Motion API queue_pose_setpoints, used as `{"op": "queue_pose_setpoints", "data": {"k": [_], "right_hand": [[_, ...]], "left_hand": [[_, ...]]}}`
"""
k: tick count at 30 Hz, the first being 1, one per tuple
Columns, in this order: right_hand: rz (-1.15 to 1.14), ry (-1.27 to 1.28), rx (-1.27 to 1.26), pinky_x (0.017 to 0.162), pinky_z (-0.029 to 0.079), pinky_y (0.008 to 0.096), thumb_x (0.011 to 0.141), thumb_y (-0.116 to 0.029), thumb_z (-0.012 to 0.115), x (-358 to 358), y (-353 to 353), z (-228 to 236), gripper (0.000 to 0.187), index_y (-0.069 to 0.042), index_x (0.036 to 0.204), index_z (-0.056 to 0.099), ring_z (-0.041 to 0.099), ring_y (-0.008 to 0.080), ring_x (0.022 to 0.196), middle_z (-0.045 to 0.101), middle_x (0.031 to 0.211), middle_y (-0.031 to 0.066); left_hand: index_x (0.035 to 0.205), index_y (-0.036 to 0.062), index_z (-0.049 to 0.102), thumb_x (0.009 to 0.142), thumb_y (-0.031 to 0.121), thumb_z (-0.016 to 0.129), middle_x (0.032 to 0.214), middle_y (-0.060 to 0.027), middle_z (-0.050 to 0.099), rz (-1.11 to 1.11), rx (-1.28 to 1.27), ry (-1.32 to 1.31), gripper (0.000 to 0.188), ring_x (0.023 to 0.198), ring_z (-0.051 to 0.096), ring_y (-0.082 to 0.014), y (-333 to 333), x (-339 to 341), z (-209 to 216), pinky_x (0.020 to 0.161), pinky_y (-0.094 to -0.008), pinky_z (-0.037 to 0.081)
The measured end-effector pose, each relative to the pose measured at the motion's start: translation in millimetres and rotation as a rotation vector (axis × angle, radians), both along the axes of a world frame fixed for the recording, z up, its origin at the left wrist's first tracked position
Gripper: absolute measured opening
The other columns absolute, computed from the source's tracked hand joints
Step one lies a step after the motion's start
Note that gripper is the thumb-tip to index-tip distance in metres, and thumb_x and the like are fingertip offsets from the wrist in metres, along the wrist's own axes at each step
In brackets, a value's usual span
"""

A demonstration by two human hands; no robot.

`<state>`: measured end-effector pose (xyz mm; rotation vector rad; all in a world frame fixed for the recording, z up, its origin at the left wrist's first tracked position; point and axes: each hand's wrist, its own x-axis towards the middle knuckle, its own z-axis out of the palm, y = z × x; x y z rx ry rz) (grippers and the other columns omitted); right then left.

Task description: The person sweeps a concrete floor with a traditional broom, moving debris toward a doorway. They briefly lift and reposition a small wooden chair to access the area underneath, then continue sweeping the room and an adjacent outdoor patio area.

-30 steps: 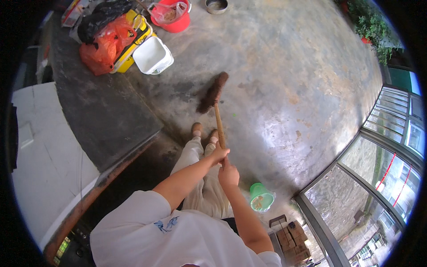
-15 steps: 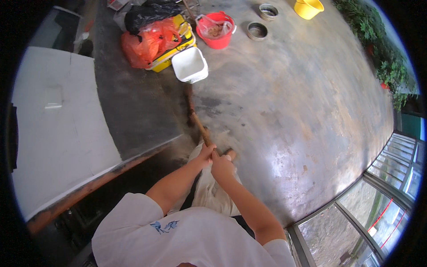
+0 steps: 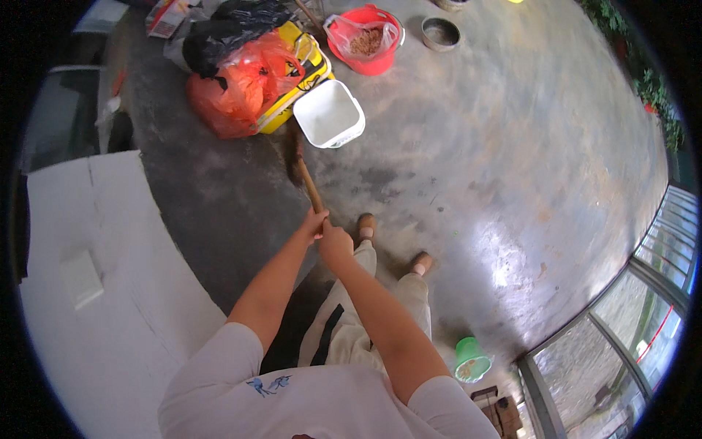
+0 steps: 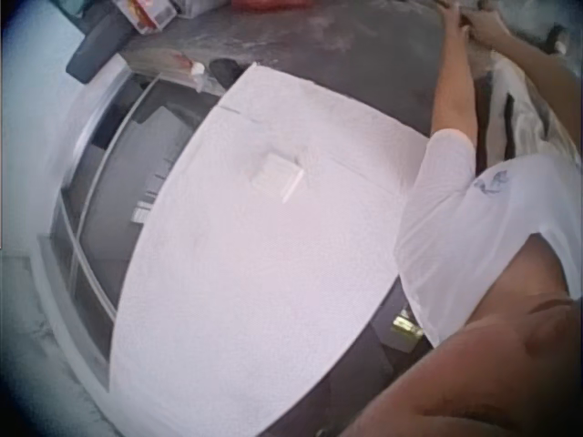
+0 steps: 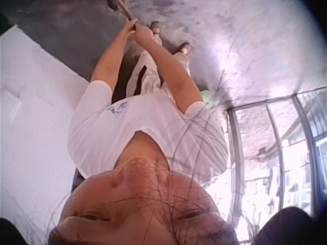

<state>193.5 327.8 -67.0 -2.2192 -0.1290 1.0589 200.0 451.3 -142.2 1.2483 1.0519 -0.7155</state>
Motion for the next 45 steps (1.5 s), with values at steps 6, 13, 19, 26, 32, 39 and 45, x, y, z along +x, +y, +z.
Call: {"op": "queue_pose_setpoints", "data": {"k": [6,13,19,26,32,39,45], "right_hand": [[-0.207,-0.054,0.068,0.072,0.047,0.0422,0.073,-0.021,0.056,1,-42,-36,0.04,-0.014,0.113,0.057,0.059,0.0348,0.085,0.062,0.09,0.0174],[-0.246,0.088,0.0,0.074,0.047,0.0414,0.072,-0.021,0.056,-46,-133,34,0.043,-0.018,0.115,0.057,0.059,0.0339,0.086,0.062,0.092,0.0178],[-0.348,0.095,-0.194,0.072,0.047,0.0435,0.076,-0.02,0.052,-97,-193,85,0.036,-0.02,0.112,0.057,0.06,0.0345,0.082,0.063,0.091,0.0155],[-0.543,0.049,-0.136,0.069,0.047,0.0446,0.075,-0.011,0.052,-140,-241,94,0.038,-0.016,0.112,0.055,0.059,0.0366,0.082,0.062,0.089,0.0186],[-0.592,0.052,-0.147,0.069,0.047,0.0448,0.081,-0.017,0.047,-153,-297,56,0.037,-0.019,0.117,0.053,0.06,0.0333,0.081,0.064,0.087,0.015],[-0.719,0.076,-0.226,0.07,0.048,0.0434,0.076,-0.014,0.051,-201,-402,55,0.041,-0.021,0.116,0.055,0.06,0.0317,0.084,0.063,0.09,0.0157],[-0.661,-0.032,-0.229,0.064,0.048,0.046,0.076,-0.01,0.051,-234,-437,82,0.045,-0.02,0.12,0.049,0.06,0.0353,0.073,0.061,0.078,0.0185]], "left_hand": [[0.131,0.0184,0.018,0.076,0.016,0.058,0.114,-0.0154,0.041,-0.013,0.157,0.186,0.069,0.093,0.05,-0.0278,-47,7,-32,0.059,-0.0437,0.047],[0.124,0.0115,0.017,0.073,0.017,0.059,0.112,-0.0203,0.045,-0.052,0.104,0.208,0.066,0.084,0.056,-0.0349,-146,-55,-2,0.05,-0.045,0.052],[0.121,0.0043,0.017,0.074,0.013,0.057,0.105,-0.0222,0.046,-0.196,-0.097,0.171,0.063,0.08,0.057,-0.0309,-215,-101,32,0.043,-0.0399,0.049],[0.119,0.001,0.027,0.075,0.013,0.056,0.094,-0.015,0.048,-0.461,0.057,-0.257,0.053,0.07,0.055,-0.0215,-269,-128,14,0.051,-0.0332,0.045],[0.124,-0.0037,0.027,0.069,0.021,0.061,0.108,-0.0241,0.052,-0.568,0.268,-0.069,0.069,0.095,0.056,-0.0332,-316,-129,-17,0.077,-0.0376,0.048],[0.116,0.0022,0.027,0.074,0.016,0.06,0.101,-0.0148,0.047,-0.749,0.031,-0.023,0.055,0.079,0.055,-0.0215,-433,-165,-37,0.054,-0.0348,0.05],[0.124,-0.0042,0.023,0.071,0.018,0.063,0.113,-0.0212,0.047,-0.745,0.077,-0.232,0.07,0.1,0.052,-0.0305,-467,-199,-7,0.083,-0.0355,0.044]]}}
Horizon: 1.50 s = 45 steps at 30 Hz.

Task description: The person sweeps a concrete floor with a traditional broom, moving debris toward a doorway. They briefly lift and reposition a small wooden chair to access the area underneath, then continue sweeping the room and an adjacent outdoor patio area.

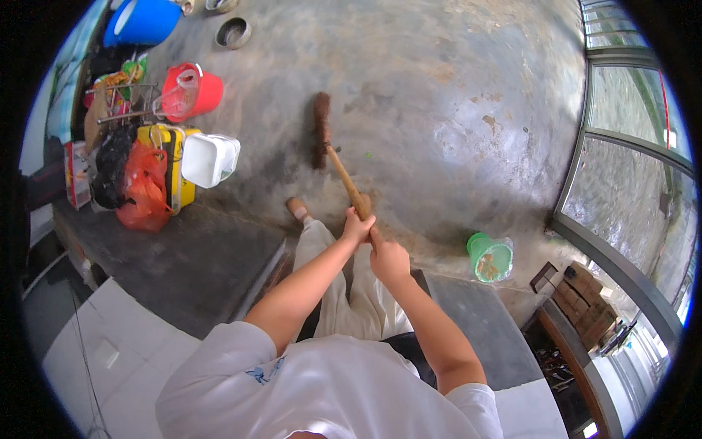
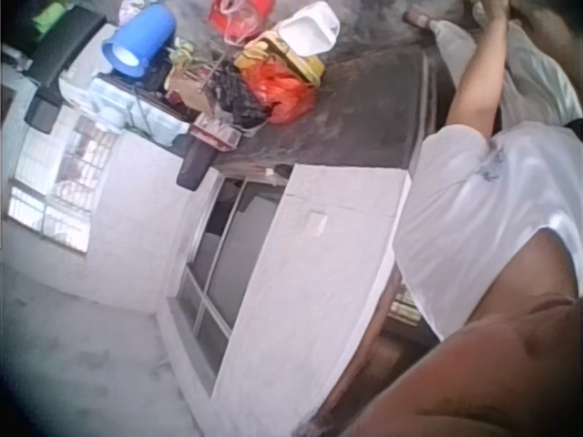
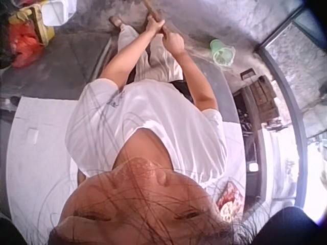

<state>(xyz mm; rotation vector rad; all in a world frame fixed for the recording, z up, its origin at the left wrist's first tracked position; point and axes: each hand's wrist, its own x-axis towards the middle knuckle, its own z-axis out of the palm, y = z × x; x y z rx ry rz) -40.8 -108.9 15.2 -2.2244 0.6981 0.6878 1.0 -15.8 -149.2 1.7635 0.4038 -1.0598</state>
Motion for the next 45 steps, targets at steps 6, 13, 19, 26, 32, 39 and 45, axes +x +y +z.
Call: {"op": "queue_pose_setpoints", "data": {"k": [6,13,19,26,32,39,45], "right_hand": [[-0.012,-0.042,0.105,0.062,0.048,0.0447,0.074,-0.014,0.058,-5,3,-2,0.045,-0.022,0.118,0.053,0.059,0.0341,0.07,0.06,0.075,0.0172],[-0.089,0.171,-0.046,0.066,0.049,0.0421,0.077,-0.016,0.055,-3,-31,-19,0.028,-0.021,0.105,0.059,0.061,0.0294,0.077,0.064,0.081,0.0117],[-0.244,0.198,-0.207,0.063,0.05,0.0431,0.078,-0.017,0.057,-4,-67,7,0.035,-0.022,0.112,0.054,0.061,0.0317,0.072,0.06,0.081,0.015],[-0.309,0.102,-0.182,0.062,0.05,0.0436,0.077,-0.015,0.057,31,-46,30,0.042,-0.022,0.118,0.052,0.061,0.0329,0.069,0.059,0.076,0.0159],[-0.492,-0.014,-0.004,0.067,0.049,0.0433,0.074,-0.013,0.057,102,-14,13,0.043,-0.021,0.116,0.055,0.061,0.0336,0.075,0.062,0.082,0.0153],[-0.627,0.168,-0.104,0.066,0.049,0.0414,0.077,-0.015,0.057,146,7,4,0.034,-0.016,0.111,0.055,0.061,0.0324,0.077,0.061,0.087,0.0159],[-0.784,0.15,-0.106,0.067,0.05,0.0406,0.084,-0.022,0.051,147,19,25,0.034,-0.008,0.115,0.051,0.062,0.032,0.076,0.061,0.086,0.019]], "left_hand": [[0.123,0.0018,0.017,0.071,0.019,0.067,0.103,-0.0195,0.048,0.12,0.139,0.246,0.074,0.086,0.058,-0.0271,19,12,33,0.058,-0.0368,0.053],[0.113,0.0078,0.021,0.07,0.016,0.065,0.09,-0.0142,0.05,0.057,0.013,0.455,0.062,0.067,0.058,-0.0221,-37,16,25,0.051,-0.0373,0.052],[0.119,0.0104,0.02,0.069,0.014,0.066,0.095,-0.0139,0.047,-0.171,0.003,0.393,0.068,0.069,0.057,-0.0211,-111,23,37,0.049,-0.0367,0.051],[0.121,0.0049,0.022,0.072,0.014,0.065,0.099,-0.0151,0.048,-0.25,-0.032,0.208,0.066,0.08,0.056,-0.0209,-95,62,50,0.058,-0.0351,0.051],[0.12,-0.0018,0.022,0.068,0.014,0.065,0.098,-0.0188,0.051,-0.393,0.169,0.125,0.069,0.072,0.06,-0.0257,-57,152,54,0.058,-0.0333,0.053],[0.116,0.0072,0.024,0.069,0.01,0.062,0.072,-0.0065,0.049,-0.5,0.093,0.353,0.06,0.054,0.054,-0.0159,-61,188,47,0.044,-0.0301,0.047],[0.104,0.0058,0.035,0.07,0.011,0.062,0.076,-0.0076,0.05,-0.759,0.044,0.293,0.044,0.062,0.055,-0.0169,-73,189,59,0.045,-0.0315,0.045]]}}
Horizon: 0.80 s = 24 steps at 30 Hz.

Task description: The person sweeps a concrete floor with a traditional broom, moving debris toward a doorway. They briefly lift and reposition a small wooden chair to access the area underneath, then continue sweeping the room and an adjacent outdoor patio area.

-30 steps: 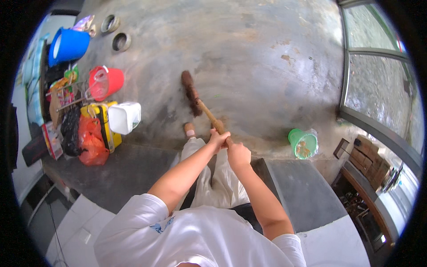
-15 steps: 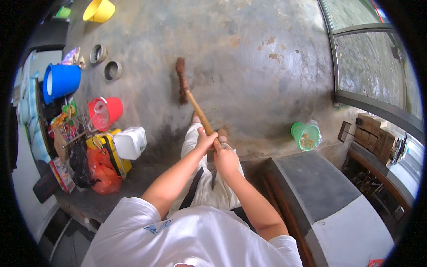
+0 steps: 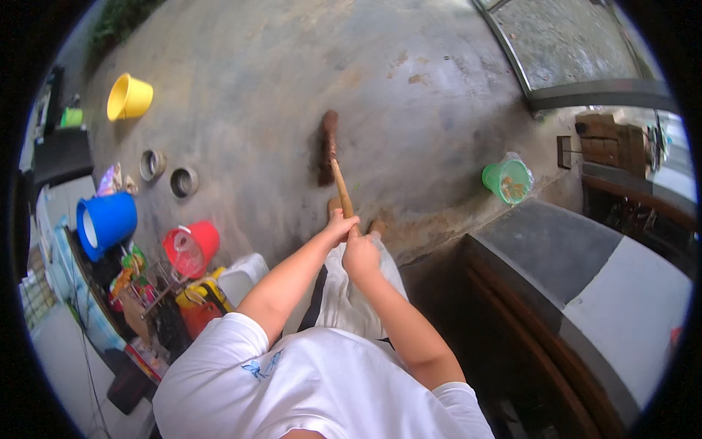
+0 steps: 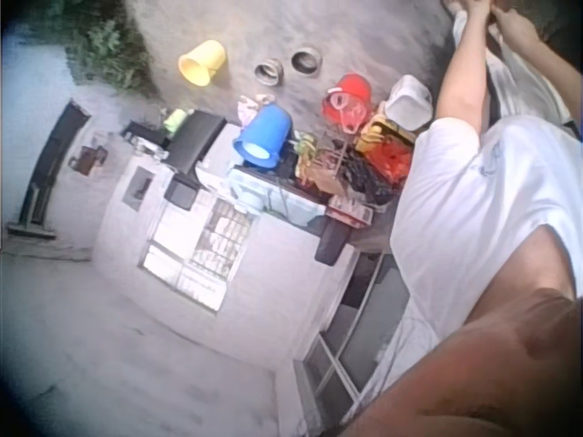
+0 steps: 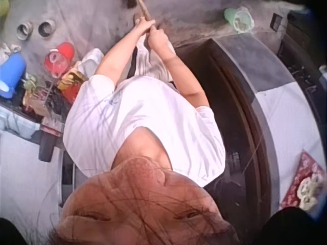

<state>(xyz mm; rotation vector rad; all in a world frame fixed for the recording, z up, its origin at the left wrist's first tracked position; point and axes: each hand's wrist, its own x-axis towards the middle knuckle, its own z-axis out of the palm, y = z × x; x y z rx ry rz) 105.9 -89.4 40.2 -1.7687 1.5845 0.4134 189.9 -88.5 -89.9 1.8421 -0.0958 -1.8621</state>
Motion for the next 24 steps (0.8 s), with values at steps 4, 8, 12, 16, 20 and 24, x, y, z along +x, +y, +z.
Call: {"op": "queue_pose_setpoints", "data": {"k": [4,8,12,16,20,24], "right_hand": [[-0.412,-0.244,0.158,0.067,0.05,0.0396,0.087,-0.034,0.049,-35,-4,5,0.04,-0.006,0.116,0.049,0.064,0.0298,0.074,0.062,0.083,0.0185],[-1.092,-0.652,0.466,0.066,0.049,0.0385,0.086,-0.046,0.048,-84,1,-19,0.056,-0.008,0.125,0.037,0.06,0.022,0.076,0.06,0.089,0.0096],[-1.41,-1.06,0.491,0.062,0.048,0.0308,0.084,-0.028,0.057,-120,29,-77,0.061,-0.008,0.132,0.026,0.058,0.0186,0.075,0.058,0.089,0.0103],[-1.462,-0.822,0.219,0.068,0.049,0.0303,0.08,-0.014,0.058,-140,59,-140,0.058,-0.003,0.13,0.03,0.058,0.0194,0.08,0.058,0.093,0.0138],[-1.32,-0.347,0.092,0.088,0.042,0.0336,0.076,-0.024,0.061,-163,76,-180,0.065,-0.002,0.129,0.032,0.054,0.0299,0.103,0.053,0.113,0.0219],[-1.372,-0.191,0.118,0.088,0.042,0.0361,0.071,-0.027,0.061,-175,83,-200,0.056,-0.003,0.119,0.046,0.055,0.0326,0.102,0.056,0.11,0.0213]], "left_hand": [[0.121,0.0075,0.027,0.076,0.016,0.061,0.094,-0.0111,0.052,-0.114,-0.043,0.055,0.057,0.074,0.057,-0.0197,1,-7,43,0.057,-0.0352,0.05],[0.127,0.0118,0.024,0.085,0.02,0.054,0.098,-0.0087,0.053,-0.238,0.047,0.26,0.053,0.073,0.059,-0.0175,8,-39,101,0.059,-0.0323,0.052],[0.128,0.0132,0.025,0.088,0.022,0.05,0.101,-0.0069,0.052,-0.35,0.06,0.426,0.049,0.072,0.059,-0.0169,18,-82,125,0.059,-0.0297,0.053],[0.133,0.0157,0.024,0.083,0.015,0.054,0.094,-0.0089,0.053,-0.785,0.057,0.29,0.058,0.062,0.058,-0.0169,36,-117,128,0.053,-0.0304,0.052],[0.132,0.0106,0.029,0.07,0.008,0.057,0.088,-0.0176,0.058,-1.329,-0.069,-0.071,0.068,0.061,0.061,-0.0211,44,-143,110,0.053,-0.034,0.051],[0.129,0.0057,0.033,0.066,0.009,0.056,0.092,-0.0236,0.059,-1.669,-0.363,-0.347,0.066,0.085,0.059,-0.0351,42,-149,79,0.075,-0.0401,0.047]]}}
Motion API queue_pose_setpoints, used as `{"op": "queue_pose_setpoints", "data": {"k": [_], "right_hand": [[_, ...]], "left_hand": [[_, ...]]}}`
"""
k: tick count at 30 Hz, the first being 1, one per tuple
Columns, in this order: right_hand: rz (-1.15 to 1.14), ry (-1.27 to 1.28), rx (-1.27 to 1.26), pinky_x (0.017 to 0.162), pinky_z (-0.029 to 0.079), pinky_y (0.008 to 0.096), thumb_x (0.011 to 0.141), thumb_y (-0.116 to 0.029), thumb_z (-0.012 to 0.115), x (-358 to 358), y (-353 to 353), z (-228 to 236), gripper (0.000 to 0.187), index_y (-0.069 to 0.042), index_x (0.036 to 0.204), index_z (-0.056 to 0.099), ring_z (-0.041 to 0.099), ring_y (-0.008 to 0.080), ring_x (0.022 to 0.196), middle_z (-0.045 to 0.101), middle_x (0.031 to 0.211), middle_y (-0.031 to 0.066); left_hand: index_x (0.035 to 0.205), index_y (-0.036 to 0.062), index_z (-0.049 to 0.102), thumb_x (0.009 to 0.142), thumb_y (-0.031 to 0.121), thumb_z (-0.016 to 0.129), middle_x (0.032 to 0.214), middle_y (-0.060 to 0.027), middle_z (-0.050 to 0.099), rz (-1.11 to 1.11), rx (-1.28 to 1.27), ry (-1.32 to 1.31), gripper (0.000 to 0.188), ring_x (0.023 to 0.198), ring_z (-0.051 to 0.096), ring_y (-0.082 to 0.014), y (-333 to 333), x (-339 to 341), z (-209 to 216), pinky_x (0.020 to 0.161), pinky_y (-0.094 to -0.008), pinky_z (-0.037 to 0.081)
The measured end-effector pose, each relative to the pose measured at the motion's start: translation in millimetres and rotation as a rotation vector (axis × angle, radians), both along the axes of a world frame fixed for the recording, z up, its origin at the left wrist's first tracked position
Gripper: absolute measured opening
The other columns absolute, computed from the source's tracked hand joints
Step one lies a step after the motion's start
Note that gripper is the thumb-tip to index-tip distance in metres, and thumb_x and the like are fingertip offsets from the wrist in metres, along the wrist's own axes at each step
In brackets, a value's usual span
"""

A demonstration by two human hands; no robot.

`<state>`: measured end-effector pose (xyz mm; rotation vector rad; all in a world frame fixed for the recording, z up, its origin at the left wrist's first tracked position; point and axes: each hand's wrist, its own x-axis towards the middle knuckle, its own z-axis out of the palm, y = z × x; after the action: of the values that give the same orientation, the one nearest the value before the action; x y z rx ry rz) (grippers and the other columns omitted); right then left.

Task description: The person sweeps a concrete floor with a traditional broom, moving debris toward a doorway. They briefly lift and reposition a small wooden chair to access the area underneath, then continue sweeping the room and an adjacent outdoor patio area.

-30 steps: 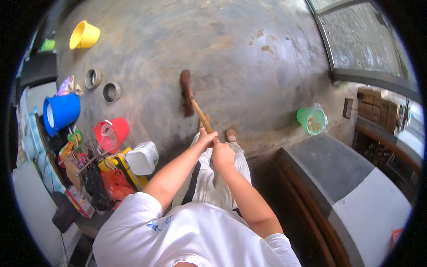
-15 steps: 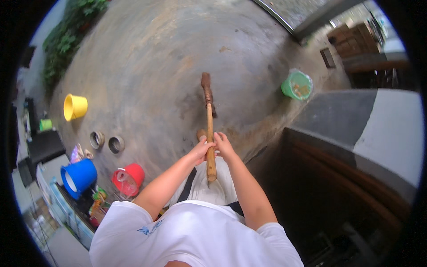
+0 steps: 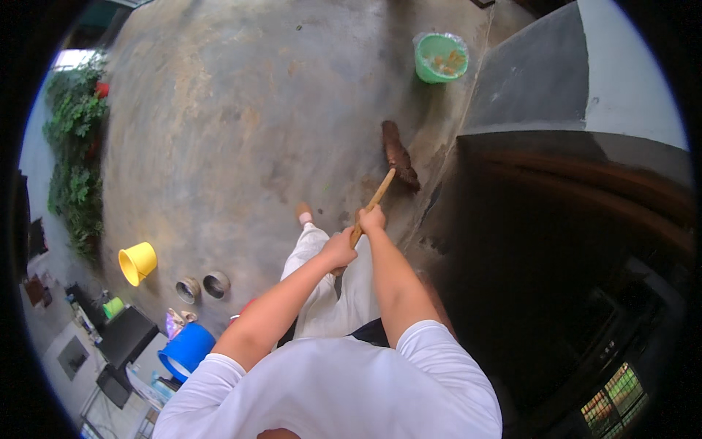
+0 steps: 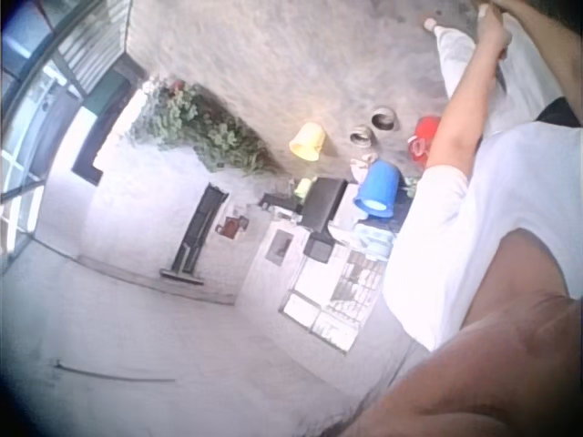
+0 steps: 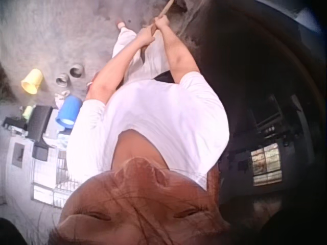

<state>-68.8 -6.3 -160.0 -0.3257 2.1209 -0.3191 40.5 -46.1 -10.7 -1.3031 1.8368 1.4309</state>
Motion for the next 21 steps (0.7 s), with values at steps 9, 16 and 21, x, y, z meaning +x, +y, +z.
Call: {"op": "queue_pose_setpoints", "data": {"k": [9,16,21], "right_hand": [[-0.081,-0.018,-0.017,0.083,0.045,0.0385,0.069,-0.025,0.066,130,-60,-18,0.04,-0.004,0.101,0.057,0.059,0.0323,0.094,0.062,0.098,0.0182],[-0.176,-0.107,-0.095,0.084,0.045,0.0375,0.07,-0.024,0.065,295,-171,12,0.046,-0.004,0.11,0.054,0.058,0.0324,0.097,0.061,0.101,0.0188],[-0.357,-0.038,-0.225,0.087,0.043,0.037,0.072,-0.024,0.064,364,-193,38,0.054,-0.004,0.119,0.047,0.056,0.0342,0.1,0.058,0.106,0.021]], "left_hand": [[0.13,0.0061,0.033,0.068,0.005,0.055,0.098,-0.0243,0.057,-0.141,-0.008,-0.172,0.066,0.091,0.057,-0.0374,-63,108,3,0.078,-0.0418,0.046],[0.129,0.0054,0.035,0.067,0.001,0.056,0.098,-0.0233,0.057,-0.134,-0.1,-0.204,0.066,0.088,0.057,-0.0373,-163,264,21,0.076,-0.0431,0.047],[0.131,0.0059,0.032,0.067,0.001,0.056,0.097,-0.0239,0.056,-0.237,-0.111,-0.17,0.068,0.089,0.056,-0.0387,-199,323,62,0.077,-0.0433,0.046]]}}
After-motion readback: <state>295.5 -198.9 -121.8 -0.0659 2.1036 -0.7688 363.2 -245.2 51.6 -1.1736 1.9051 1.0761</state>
